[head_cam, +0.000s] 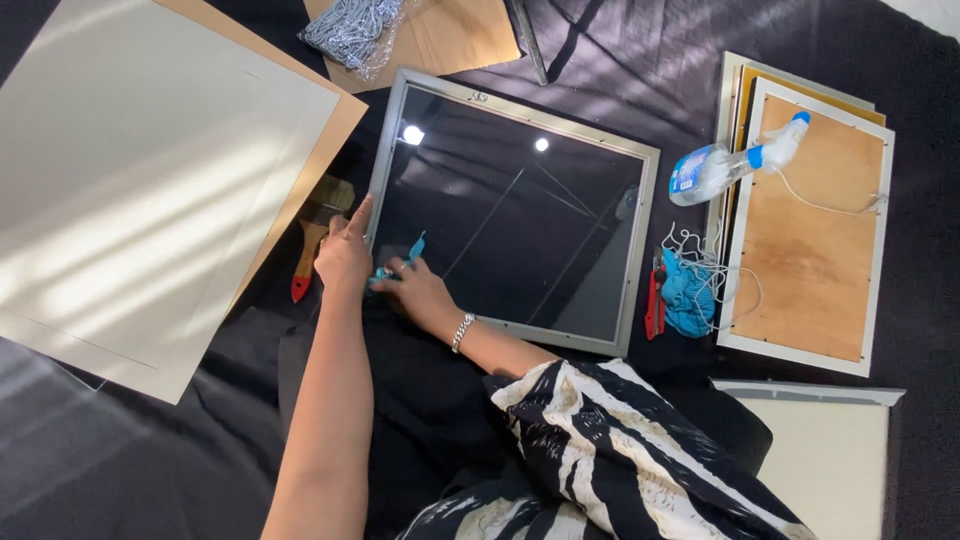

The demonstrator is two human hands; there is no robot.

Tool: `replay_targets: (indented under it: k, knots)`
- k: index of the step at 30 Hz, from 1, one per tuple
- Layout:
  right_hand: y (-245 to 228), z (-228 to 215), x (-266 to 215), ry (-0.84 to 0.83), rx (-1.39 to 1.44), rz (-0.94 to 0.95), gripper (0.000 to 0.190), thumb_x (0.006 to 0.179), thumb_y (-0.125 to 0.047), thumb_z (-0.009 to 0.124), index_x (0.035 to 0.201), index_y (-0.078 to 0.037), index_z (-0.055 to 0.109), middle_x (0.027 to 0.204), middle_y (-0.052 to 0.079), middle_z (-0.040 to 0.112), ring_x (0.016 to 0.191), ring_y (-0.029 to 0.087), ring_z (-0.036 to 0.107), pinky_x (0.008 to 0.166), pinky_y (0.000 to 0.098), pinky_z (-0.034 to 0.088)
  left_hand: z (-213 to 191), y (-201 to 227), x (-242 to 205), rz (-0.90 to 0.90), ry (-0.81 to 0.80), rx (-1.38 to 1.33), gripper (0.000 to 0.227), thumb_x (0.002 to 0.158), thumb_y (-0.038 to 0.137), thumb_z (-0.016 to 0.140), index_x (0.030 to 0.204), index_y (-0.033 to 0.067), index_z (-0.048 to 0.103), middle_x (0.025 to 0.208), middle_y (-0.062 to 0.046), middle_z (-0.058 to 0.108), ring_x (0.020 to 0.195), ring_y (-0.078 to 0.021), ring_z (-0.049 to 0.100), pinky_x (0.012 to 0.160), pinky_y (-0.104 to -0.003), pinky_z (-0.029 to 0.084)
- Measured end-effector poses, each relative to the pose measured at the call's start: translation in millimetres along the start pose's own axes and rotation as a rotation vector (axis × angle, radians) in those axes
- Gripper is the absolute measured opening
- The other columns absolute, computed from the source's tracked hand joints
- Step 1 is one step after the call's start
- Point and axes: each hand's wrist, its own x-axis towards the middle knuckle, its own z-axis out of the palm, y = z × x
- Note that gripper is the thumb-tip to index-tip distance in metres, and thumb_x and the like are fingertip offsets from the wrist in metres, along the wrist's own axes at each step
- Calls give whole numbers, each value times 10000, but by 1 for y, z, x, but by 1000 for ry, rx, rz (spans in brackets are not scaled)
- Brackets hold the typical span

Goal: Detailed cleaning of a glass pane for a picture frame using a spray cleaner, microfiber cloth, and a brush to remove dust and streaks.

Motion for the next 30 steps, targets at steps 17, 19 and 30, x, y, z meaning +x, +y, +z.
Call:
replay_targets:
  k: [17,19,30]
  knots:
    - [190,-40,142,455,-340,-29,205,838,-216,794,1010,-291,710,1020,-1,533,894,265,561,712,357,542,-23,21,-13,-72,-95,-61,686,1017,29,575,1578,391,414,1300,-171,556,1182,-488,616,916,-655,559]
    - [203,-48,162,501,-413,-28,235,802,-221,828,989,-290,705,1004,-11,520,897,248,558,703,341,553,-22,19,-13,-78,-91,-68,680,1019,19,561,1573,385,415,1300,-176,553,1185,-490,615,916,-654,561]
    - [167,-28,114,407,-180,211,263,967,-263,677,1226,-306,665,1180,23,487,1019,331,610,836,422,606,-19,20,-12,-61,-60,-25,720,995,-49,563,1558,371,407,1303,-186,567,1171,-495,628,889,-637,580]
